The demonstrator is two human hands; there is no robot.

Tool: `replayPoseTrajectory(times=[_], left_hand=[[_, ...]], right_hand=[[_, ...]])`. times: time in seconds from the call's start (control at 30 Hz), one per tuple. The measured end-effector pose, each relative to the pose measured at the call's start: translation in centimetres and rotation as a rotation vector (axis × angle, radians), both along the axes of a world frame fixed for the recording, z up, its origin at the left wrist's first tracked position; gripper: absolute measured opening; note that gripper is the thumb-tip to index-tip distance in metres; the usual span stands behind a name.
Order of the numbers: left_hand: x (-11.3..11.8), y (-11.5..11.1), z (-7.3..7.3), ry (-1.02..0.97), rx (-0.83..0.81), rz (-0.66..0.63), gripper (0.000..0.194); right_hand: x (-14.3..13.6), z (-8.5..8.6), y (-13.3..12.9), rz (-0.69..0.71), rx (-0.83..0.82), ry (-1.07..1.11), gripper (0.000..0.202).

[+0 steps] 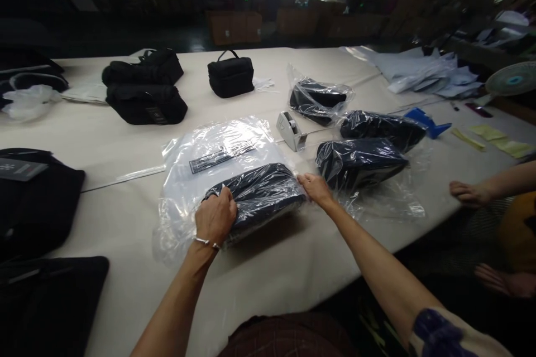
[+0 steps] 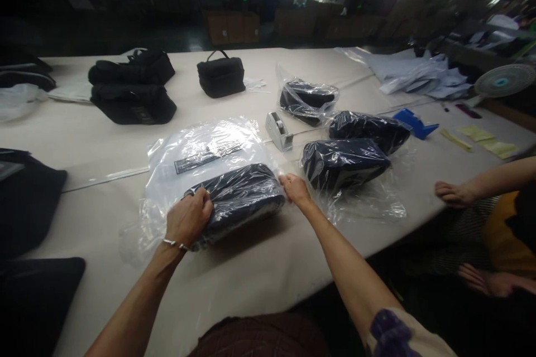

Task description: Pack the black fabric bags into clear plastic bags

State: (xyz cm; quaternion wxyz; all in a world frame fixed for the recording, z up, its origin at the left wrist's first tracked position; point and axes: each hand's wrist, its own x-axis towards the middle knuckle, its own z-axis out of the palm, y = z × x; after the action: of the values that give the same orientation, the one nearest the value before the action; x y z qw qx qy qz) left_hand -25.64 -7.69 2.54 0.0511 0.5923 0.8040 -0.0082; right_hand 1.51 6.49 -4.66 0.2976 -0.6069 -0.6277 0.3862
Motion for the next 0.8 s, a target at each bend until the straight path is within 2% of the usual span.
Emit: replayPoseTrajectory(times=[0.1, 0.23, 0.33, 0.4, 0.5, 0.57, 0.6, 0.63, 0.67, 0.73, 0.77, 0.8], left_hand=[[0.2, -0.4, 0.3, 0.052, -0.031, -0.002, 0.028], [-0.2, -1.8, 0.6, 0.045, -0.079, -0.029, 0.025], [-0.4, -2.6, 0.5, 0.034, -0.067, -0.036, 0.023], [-0.5, -2.8, 0.3, 0.031, -0.034, -0.045, 0.021], [-0.6, -2.7, 0.0, 0.021, -0.005, -0.027, 0.019], [-0.6, -2.7, -0.2, 0.013, -0.001, -0.007, 0.017], [-0.6, -2.6, -0.2, 0.008, 0.004, -0.002, 0.017], [-0.6, -2.6, -0.3, 0.002, 0.010, 0.002, 0.016], [-0.6, -2.6, -0.4, -0.002, 0.017, 0.004, 0.016], [-0.4, -2.5, -0.4, -0.004, 0.033, 0.004, 0.016], [-0.4, -2.5, -0.5, -0.002, 0.043, -0.004, 0.015], [-0.4, -2.5, -0.5, 0.000, 0.057, -0.021, 0.015]], right_hand=[[0.5, -0.4, -1.1, 0.067, -0.070, -0.045, 0.043], [1.0, -1.3, -3.7, 0.126, -0.189, -0.037, 0.045], [1.3, -1.9, -4.9, 0.116, -0.267, 0.015, 0.043], [2.0, -2.0, -4.7, 0.059, -0.293, 0.055, 0.041], [3.9, -0.5, -3.9, -0.109, -0.245, 0.092, 0.039], [4.7, 1.7, -4.2, -0.254, -0.087, 0.088, 0.038], [4.6, 3.0, -4.8, -0.274, 0.043, 0.068, 0.036], [4.2, 4.4, -5.6, -0.226, 0.196, 0.041, 0.032], [3.4, 5.6, -6.7, -0.089, 0.354, 0.000, 0.028], [1.0, 7.2, -8.9, 0.415, 0.573, -0.094, 0.030], [-0.4, 7.5, -9.8, 0.648, 0.620, -0.166, 0.035], [-1.7, 7.4, -10.5, 0.816, 0.642, -0.238, 0.043]])
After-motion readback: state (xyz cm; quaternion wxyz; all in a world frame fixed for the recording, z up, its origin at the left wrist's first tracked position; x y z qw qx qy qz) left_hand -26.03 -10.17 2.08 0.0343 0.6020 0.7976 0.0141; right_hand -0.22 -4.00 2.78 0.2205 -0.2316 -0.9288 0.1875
